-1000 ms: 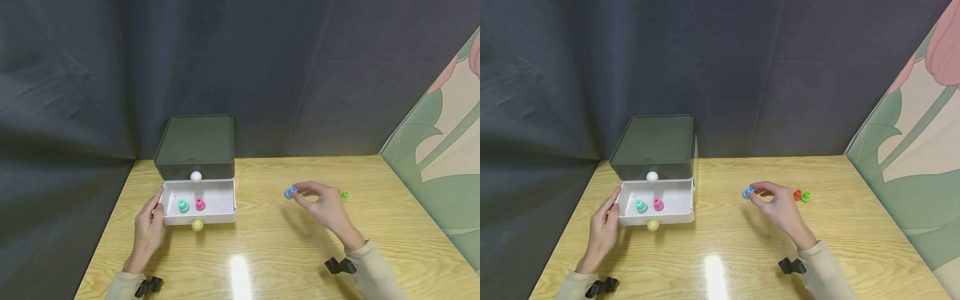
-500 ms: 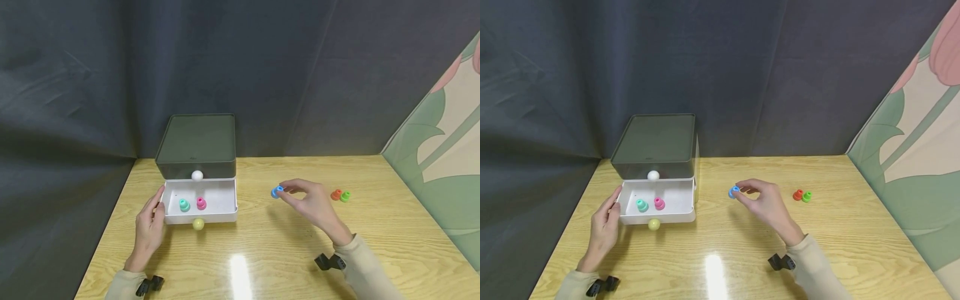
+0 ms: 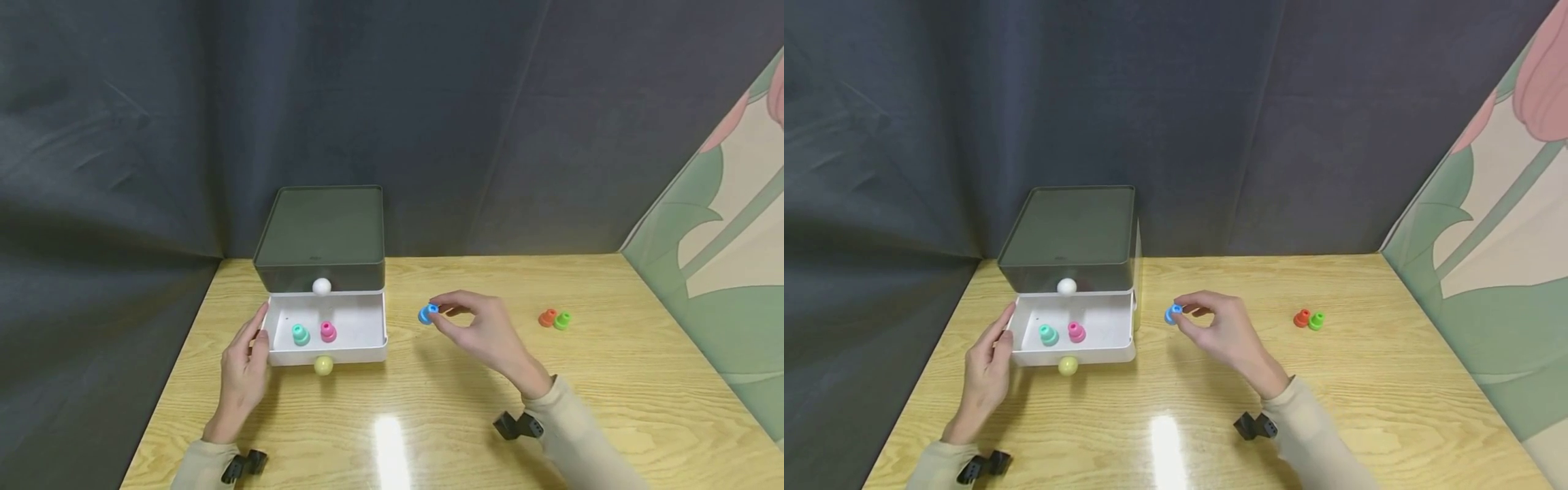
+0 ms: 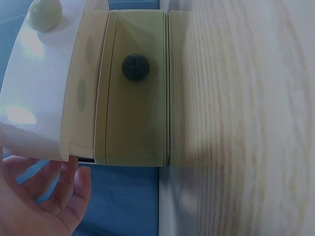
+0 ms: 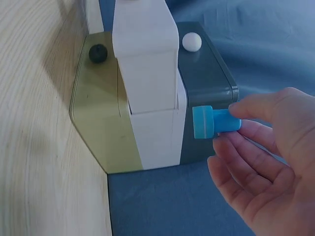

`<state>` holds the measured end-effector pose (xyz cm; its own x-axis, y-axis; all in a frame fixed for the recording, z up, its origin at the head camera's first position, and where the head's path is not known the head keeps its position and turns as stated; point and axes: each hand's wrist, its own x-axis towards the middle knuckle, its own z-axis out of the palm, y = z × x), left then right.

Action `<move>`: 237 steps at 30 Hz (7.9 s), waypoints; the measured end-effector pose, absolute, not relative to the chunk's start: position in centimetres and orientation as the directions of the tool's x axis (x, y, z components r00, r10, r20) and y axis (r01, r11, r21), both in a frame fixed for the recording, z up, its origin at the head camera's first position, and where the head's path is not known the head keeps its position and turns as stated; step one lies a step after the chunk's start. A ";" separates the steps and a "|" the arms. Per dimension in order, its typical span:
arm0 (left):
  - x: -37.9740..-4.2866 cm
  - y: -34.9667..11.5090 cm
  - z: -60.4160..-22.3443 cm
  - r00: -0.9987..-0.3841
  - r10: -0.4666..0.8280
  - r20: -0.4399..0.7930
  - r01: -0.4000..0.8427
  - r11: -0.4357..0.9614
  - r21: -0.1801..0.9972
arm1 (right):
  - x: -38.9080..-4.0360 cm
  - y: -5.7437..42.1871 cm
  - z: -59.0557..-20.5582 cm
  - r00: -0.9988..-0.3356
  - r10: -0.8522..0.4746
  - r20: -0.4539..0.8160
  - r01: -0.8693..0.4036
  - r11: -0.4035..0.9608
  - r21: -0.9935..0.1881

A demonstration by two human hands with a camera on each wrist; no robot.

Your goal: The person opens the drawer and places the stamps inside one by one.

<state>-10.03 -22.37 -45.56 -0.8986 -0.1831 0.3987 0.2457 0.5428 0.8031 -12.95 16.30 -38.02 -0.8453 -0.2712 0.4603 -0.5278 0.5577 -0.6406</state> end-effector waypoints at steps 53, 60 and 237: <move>-10.0 -22.3 -45.7 -0.892 -0.199 0.405 0.240 0.551 0.800 | -14.2 8.2 -37.3 -0.815 -0.474 0.334 -0.547 0.437 -0.715; -9.8 -22.4 -45.8 -0.897 -0.193 0.399 0.236 0.552 0.799 | -14.7 7.4 -37.9 -0.836 -0.464 0.292 -0.507 0.452 -0.734; -10.3 -22.6 -45.4 -0.888 -0.179 0.424 0.268 0.547 0.793 | -14.0 37.9 -47.3 -0.987 0.155 0.038 0.095 0.762 -0.641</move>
